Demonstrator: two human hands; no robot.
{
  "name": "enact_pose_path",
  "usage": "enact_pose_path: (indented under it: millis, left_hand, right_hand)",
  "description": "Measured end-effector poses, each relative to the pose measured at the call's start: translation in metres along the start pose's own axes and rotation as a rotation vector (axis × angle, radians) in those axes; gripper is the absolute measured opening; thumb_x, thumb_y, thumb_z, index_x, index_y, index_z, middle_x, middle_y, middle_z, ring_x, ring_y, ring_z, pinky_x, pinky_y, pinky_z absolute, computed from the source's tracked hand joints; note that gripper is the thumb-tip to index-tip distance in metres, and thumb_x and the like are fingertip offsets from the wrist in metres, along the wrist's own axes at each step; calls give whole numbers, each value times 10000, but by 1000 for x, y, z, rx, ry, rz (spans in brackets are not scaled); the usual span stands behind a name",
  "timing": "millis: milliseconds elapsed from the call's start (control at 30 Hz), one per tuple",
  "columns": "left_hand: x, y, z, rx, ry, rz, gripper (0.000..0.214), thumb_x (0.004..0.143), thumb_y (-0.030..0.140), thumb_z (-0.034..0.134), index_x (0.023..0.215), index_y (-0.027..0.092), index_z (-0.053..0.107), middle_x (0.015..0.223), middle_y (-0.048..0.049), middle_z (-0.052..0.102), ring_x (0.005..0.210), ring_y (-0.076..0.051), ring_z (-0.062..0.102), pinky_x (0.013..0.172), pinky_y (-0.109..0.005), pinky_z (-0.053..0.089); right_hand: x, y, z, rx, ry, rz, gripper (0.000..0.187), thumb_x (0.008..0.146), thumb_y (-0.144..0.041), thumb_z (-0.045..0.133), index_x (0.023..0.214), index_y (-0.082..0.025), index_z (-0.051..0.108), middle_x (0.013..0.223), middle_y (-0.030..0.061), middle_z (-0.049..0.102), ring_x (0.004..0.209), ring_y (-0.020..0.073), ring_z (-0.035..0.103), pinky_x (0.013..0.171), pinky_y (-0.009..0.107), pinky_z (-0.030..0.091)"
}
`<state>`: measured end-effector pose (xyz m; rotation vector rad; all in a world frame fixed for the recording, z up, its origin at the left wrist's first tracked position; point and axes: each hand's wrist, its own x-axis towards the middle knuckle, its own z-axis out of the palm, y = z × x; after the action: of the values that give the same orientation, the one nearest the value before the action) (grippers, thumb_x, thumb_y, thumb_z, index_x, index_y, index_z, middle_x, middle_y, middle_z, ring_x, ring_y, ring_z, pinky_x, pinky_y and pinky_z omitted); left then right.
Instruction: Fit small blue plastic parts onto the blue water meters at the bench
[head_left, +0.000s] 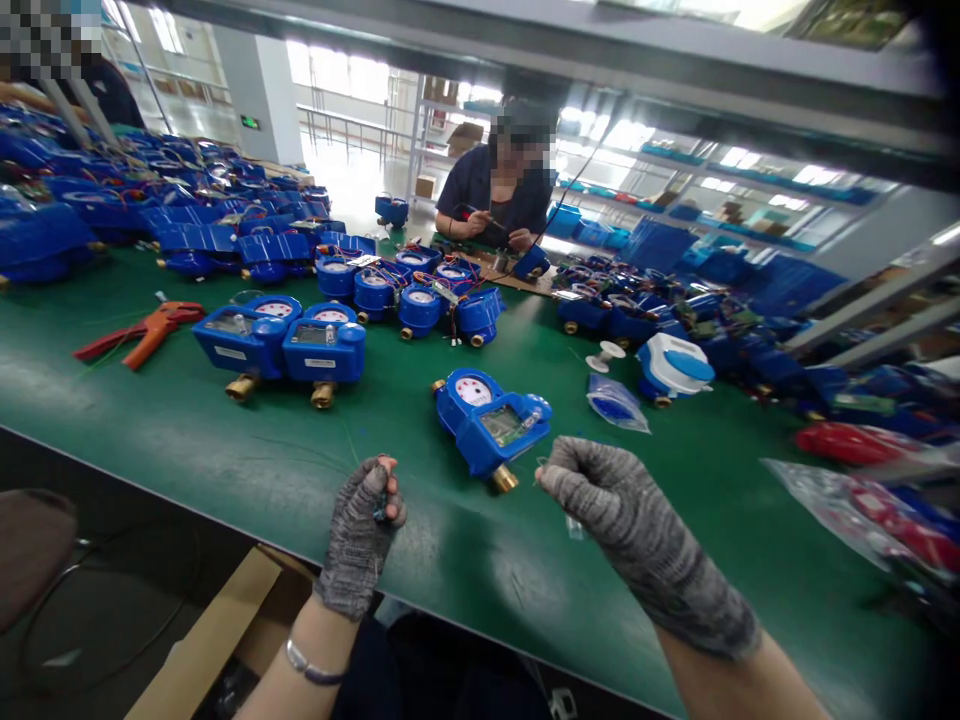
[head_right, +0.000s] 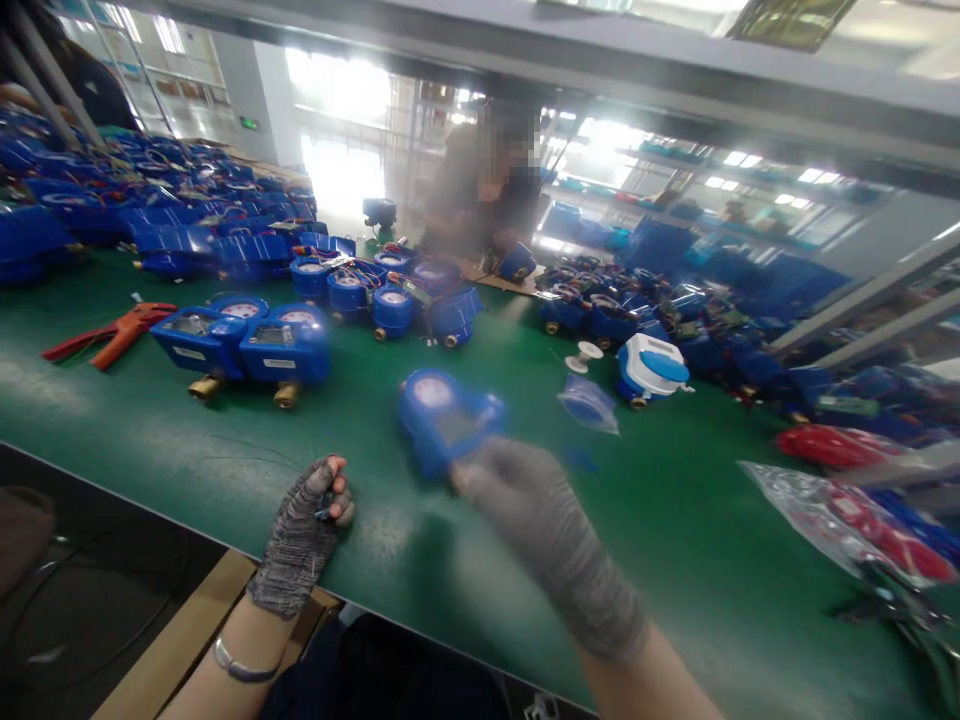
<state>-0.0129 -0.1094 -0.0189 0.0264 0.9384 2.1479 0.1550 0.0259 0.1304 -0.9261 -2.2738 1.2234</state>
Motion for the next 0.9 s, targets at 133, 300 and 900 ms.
enact_pose_path:
  millis: [133, 300, 900]
  left_hand:
    - [-1, 0, -2, 22, -14, 5, 312, 695, 365, 837, 874, 147, 703, 711, -5, 571, 506, -72, 482, 448, -180, 372]
    - [-2, 1, -3, 24, -23, -2, 304, 699, 371, 831, 868, 153, 704, 710, -6, 566, 503, -71, 478, 450, -182, 369]
    - [-2, 1, -4, 2, -41, -25, 286, 727, 364, 815, 889, 158, 701, 720, -8, 569, 515, -71, 484, 472, -185, 368]
  right_hand:
    - [18, -9, 1, -84, -83, 19, 298, 699, -430, 585, 541, -198, 484, 542, -2, 478, 509, 129, 438, 484, 262, 341]
    - [32, -14, 4, -167, -185, -12, 295, 716, -416, 559, 534, -199, 477, 530, -2, 472, 504, 129, 438, 498, 267, 355]
    - [43, -26, 11, -232, -266, -76, 271, 765, -298, 547, 525, -182, 496, 508, -15, 471, 473, 109, 418, 466, 244, 330]
